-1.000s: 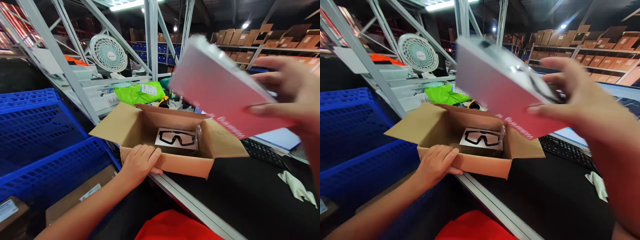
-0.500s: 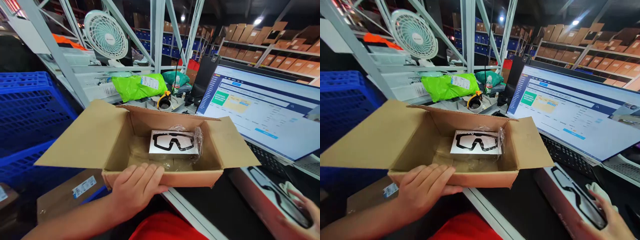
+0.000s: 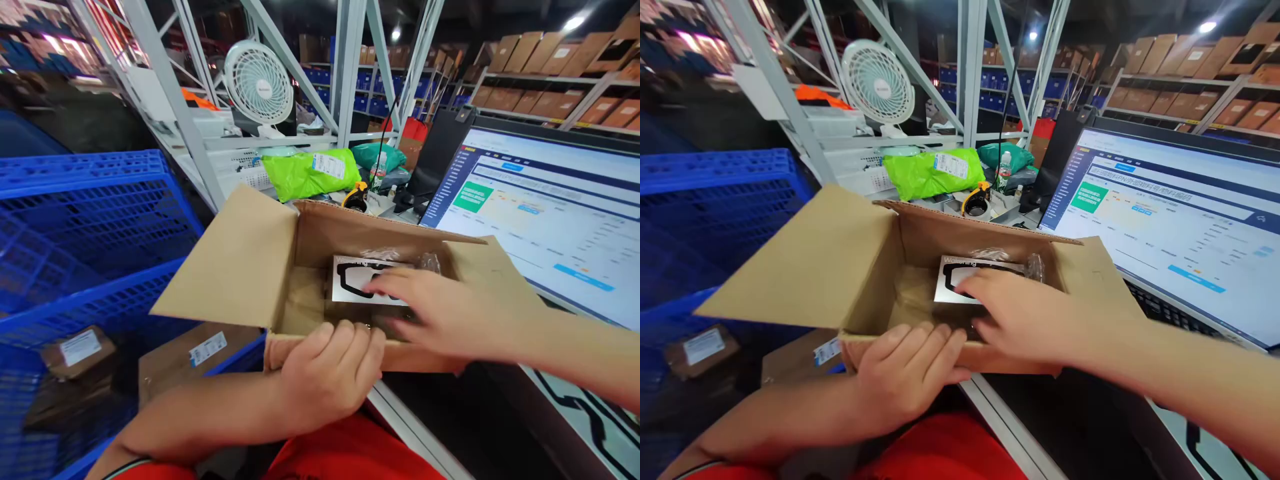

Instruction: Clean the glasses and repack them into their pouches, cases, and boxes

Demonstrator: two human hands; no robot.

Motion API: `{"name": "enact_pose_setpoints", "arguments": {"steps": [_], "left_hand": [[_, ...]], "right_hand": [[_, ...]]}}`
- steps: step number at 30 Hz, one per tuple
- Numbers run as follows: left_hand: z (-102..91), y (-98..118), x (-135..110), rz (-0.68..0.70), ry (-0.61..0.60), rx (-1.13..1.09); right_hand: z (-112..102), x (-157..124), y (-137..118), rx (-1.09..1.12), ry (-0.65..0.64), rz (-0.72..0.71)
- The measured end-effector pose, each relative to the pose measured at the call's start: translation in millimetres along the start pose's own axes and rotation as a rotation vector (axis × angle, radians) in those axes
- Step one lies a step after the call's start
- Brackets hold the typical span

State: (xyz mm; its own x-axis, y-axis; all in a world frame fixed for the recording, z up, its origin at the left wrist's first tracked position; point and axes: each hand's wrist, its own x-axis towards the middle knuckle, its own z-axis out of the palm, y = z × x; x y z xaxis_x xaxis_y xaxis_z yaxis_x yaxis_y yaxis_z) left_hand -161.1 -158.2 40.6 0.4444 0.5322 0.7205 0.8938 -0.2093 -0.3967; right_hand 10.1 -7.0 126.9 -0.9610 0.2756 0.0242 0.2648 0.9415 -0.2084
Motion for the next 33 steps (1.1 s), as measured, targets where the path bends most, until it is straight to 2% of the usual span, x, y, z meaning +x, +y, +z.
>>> {"name": "enact_pose_setpoints", "arguments": {"steps": [2,3,5,10,15,17,19,27,30,33], "left_hand": [[-1.8,3,3,-0.002,-0.006,0.012],[-1.5,3,3,-0.014,-0.021,0.013],[1.1,1,3,-0.062,-0.072,0.009],[9.3,-7,-4,-0.155,-0.115,-0.004],[6.4,0,-11,-0.199,-0.127,-0.007],[3.3,4,-12,-0.211,-0.134,-0.008],[1.1,4,-12,-0.205,-0.134,-0.013],[2.0,-15,-1,-0.274,-0.225,-0.056],[-2.7,-22,0,-0.263,-0.159,-0.051],[-11.1,-32,-1,-0.255,-0.076,-0.02]], "right_hand": [[18,59,2,-0.156,-0.132,-0.053],[27,82,3,-0.243,-0.163,-0.028],[40,112,5,-0.341,-0.221,-0.011],[52,134,-3,-0.372,-0.26,0.048],[66,144,-17,-0.372,-0.348,0.118],[70,140,-18,-0.355,-0.327,0.133],[63,129,-16,-0.329,-0.265,0.13],[-22,57,7,-0.051,0.153,-0.012],[-36,28,27,0.173,0.349,0.054],[-38,3,51,0.37,0.547,0.182]]}}
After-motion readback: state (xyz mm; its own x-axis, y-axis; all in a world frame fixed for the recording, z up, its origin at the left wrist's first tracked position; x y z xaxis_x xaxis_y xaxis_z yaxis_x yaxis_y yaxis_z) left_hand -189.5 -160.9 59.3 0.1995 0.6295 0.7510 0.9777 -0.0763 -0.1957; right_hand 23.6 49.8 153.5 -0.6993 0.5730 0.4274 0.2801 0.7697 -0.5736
